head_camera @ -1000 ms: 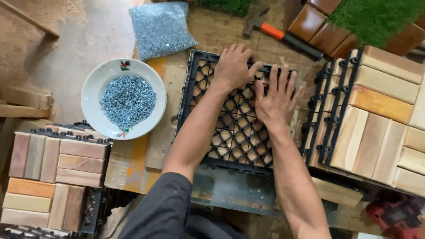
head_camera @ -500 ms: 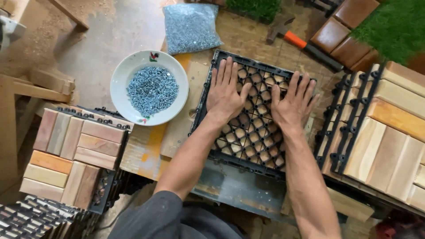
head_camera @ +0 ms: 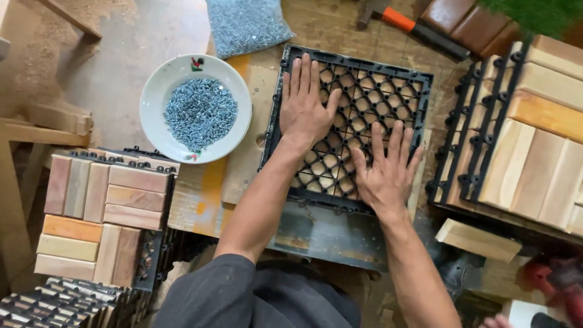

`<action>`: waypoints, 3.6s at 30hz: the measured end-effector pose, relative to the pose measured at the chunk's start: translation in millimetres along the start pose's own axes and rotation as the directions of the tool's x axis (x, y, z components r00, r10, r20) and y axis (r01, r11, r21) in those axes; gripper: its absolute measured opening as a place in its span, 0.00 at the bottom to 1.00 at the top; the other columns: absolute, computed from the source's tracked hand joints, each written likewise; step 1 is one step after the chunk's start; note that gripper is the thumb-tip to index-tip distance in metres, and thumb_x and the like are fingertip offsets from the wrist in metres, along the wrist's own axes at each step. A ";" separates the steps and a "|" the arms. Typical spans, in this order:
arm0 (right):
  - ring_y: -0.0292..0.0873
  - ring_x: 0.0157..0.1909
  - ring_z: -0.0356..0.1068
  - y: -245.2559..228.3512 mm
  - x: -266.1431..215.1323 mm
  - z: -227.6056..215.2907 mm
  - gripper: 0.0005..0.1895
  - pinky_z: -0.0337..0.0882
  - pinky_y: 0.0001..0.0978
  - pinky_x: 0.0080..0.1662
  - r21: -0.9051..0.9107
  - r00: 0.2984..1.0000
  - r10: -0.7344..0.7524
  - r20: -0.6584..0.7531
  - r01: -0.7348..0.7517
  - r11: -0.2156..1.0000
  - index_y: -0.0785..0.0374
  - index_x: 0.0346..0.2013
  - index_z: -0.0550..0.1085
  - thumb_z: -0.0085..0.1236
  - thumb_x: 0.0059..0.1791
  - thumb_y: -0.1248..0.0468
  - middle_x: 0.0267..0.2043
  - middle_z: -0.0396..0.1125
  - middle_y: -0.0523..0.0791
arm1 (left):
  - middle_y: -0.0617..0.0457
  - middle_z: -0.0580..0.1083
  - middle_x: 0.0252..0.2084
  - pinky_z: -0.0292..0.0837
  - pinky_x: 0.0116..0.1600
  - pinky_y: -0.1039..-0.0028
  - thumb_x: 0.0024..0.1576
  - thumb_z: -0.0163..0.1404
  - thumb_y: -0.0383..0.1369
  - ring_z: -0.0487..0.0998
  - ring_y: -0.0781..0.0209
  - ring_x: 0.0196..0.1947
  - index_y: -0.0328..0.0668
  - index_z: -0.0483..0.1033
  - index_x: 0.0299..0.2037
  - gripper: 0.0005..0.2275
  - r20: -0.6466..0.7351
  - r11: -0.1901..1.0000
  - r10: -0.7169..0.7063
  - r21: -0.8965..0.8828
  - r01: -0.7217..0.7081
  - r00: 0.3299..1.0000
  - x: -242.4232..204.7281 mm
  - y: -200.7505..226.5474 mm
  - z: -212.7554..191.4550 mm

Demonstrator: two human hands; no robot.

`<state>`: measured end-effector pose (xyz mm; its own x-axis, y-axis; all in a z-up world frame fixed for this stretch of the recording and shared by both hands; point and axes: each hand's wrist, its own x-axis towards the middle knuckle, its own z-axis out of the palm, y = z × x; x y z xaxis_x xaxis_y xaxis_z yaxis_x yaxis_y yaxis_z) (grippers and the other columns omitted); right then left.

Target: The person arranges small rectangular wooden tiles into a black plastic grid frame, then places a black plastic lattice over the tiles and secures it with screws using a cordless drill. The completed unit is set aside on a stack of similar units.

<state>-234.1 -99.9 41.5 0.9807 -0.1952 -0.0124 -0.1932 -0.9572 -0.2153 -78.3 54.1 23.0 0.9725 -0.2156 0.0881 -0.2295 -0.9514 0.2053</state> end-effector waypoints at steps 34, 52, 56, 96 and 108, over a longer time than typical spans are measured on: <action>0.60 0.79 0.39 16.7 140.5 2.0 0.39 0.35 0.76 0.71 0.130 0.981 0.080 -0.176 -0.057 0.990 0.59 0.78 0.50 0.30 0.62 0.35 0.79 0.45 0.53 | 0.44 0.34 0.81 0.22 0.80 0.45 0.70 0.25 0.53 0.29 0.46 0.81 0.42 0.43 0.78 0.31 0.054 0.960 0.142 -0.252 -0.125 0.988 -31.1 -4.9 -41.5; 0.61 0.81 0.25 13.5 91.3 -43.9 0.40 0.27 0.75 0.72 0.157 0.992 0.046 -0.114 -0.028 0.987 0.57 0.81 0.42 0.34 0.63 0.37 0.82 0.28 0.53 | 0.50 0.43 0.81 0.25 0.82 0.51 0.67 0.31 0.59 0.36 0.53 0.81 0.44 0.50 0.78 0.35 -0.003 0.987 0.033 -0.159 -0.033 0.999 -23.6 -6.5 -8.0; 0.62 0.80 0.36 18.4 57.9 1.1 0.36 0.33 0.77 0.70 0.027 0.979 0.002 -0.202 0.004 1.000 0.50 0.80 0.49 0.39 0.61 0.40 0.82 0.36 0.52 | 0.52 0.44 0.81 0.26 0.82 0.51 0.66 0.32 0.61 0.37 0.54 0.81 0.46 0.51 0.78 0.36 -0.060 0.991 0.029 -0.132 -0.037 0.998 -25.1 -7.0 2.2; 0.49 0.81 0.15 26.0 11.2 -27.1 0.43 0.23 0.67 0.73 0.144 0.999 -0.036 -0.026 0.039 0.989 0.43 0.81 0.38 0.25 0.57 0.30 0.82 0.18 0.43 | 0.51 0.42 0.81 0.25 0.80 0.49 0.66 0.34 0.62 0.35 0.47 0.80 0.44 0.49 0.78 0.38 0.026 0.936 0.324 -0.157 -0.316 0.946 -90.2 -55.0 -40.0; 0.60 0.80 0.35 22.8 -23.8 5.1 0.40 0.43 0.71 0.71 0.060 0.972 -0.103 -0.213 0.118 0.991 0.50 0.80 0.52 0.40 0.58 0.36 0.82 0.38 0.50 | 0.50 0.48 0.80 0.27 0.80 0.52 0.64 0.38 0.63 0.39 0.49 0.80 0.44 0.55 0.77 0.39 -0.086 0.937 0.308 -0.143 -0.318 0.948 -97.3 -58.1 -33.8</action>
<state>-261.7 -116.0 31.9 0.9662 -0.1368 0.2186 -0.0738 -0.9590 -0.2736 -160.9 137.7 35.5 0.8474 -0.4783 0.2308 -0.5297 -0.7921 0.3034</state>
